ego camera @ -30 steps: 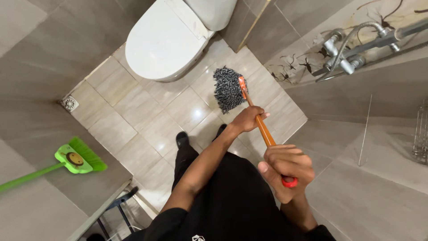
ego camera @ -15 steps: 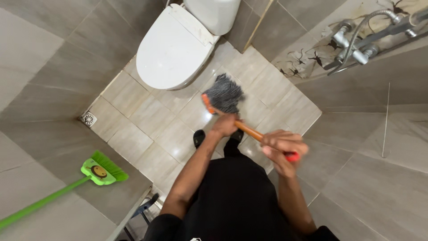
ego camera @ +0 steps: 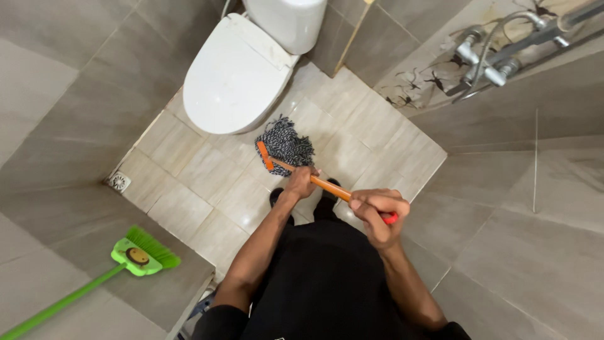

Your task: The person mops the tiled bathroom floor using a string mop with an orange handle. They move the mop back and forth across the floor, covering areas near the toilet, shower, and walls.

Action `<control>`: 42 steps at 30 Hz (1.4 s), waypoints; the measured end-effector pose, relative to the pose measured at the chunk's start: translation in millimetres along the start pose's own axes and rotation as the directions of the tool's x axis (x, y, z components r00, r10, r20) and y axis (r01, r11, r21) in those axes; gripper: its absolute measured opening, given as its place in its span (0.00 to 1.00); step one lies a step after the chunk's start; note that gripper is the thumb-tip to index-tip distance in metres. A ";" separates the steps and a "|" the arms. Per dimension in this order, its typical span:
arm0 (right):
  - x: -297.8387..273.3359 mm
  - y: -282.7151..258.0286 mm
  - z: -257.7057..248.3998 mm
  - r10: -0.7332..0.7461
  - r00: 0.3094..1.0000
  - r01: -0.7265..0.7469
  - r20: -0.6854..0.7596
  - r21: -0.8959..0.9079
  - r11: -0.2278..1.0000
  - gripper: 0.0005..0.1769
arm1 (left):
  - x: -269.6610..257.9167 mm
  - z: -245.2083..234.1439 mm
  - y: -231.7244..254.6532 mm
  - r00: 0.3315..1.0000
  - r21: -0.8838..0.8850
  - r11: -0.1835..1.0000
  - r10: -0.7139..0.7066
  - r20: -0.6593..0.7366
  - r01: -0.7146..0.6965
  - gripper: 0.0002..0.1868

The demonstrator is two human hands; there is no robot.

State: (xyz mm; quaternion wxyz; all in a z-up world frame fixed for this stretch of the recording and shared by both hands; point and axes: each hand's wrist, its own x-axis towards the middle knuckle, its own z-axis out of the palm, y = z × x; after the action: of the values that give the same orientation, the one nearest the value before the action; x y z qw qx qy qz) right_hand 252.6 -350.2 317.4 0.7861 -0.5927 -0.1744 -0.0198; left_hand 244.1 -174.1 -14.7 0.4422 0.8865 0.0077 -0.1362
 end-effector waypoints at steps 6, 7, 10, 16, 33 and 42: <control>-9.8 -25.9 -21.0 -0.022 0.999 0.015 -0.039 -0.171 0.985 0.16 | 27.8 51.5 21.1 0.982 -0.105 0.983 0.162 0.099 -0.151 0.10; -8.6 -27.9 -21.4 -0.049 0.998 0.043 -0.026 -0.197 0.979 0.17 | 32.7 59.1 27.7 0.975 -0.138 0.970 0.210 0.077 -0.198 0.10; -5.6 -34.3 -20.2 -0.096 0.995 0.102 0.035 -0.257 0.961 0.19 | 47.5 80.3 49.6 0.965 -0.167 0.973 0.190 0.182 -0.160 0.15; 0.1 -37.8 -12.4 -0.112 0.986 0.150 0.121 -0.378 0.913 0.20 | 64.3 92.2 87.2 0.933 -0.301 0.906 0.344 0.111 -0.298 0.23; 3.3 -56.5 -42.5 -0.206 0.978 0.209 -0.041 0.066 0.976 0.18 | 30.6 -15.9 98.3 0.936 0.100 0.963 0.216 0.276 -0.252 0.09; -4.6 -66.8 -70.8 -0.235 0.971 0.234 0.035 0.029 0.972 0.16 | 35.8 -1.9 105.9 0.953 0.168 0.963 0.165 0.254 -0.212 0.17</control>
State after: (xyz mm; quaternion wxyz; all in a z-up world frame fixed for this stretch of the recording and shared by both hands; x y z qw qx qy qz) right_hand 250.2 -437.3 361.1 0.7820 -0.5585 -0.2583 -0.0994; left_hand 293.2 -240.9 60.3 0.3627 0.8992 -0.1434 -0.1983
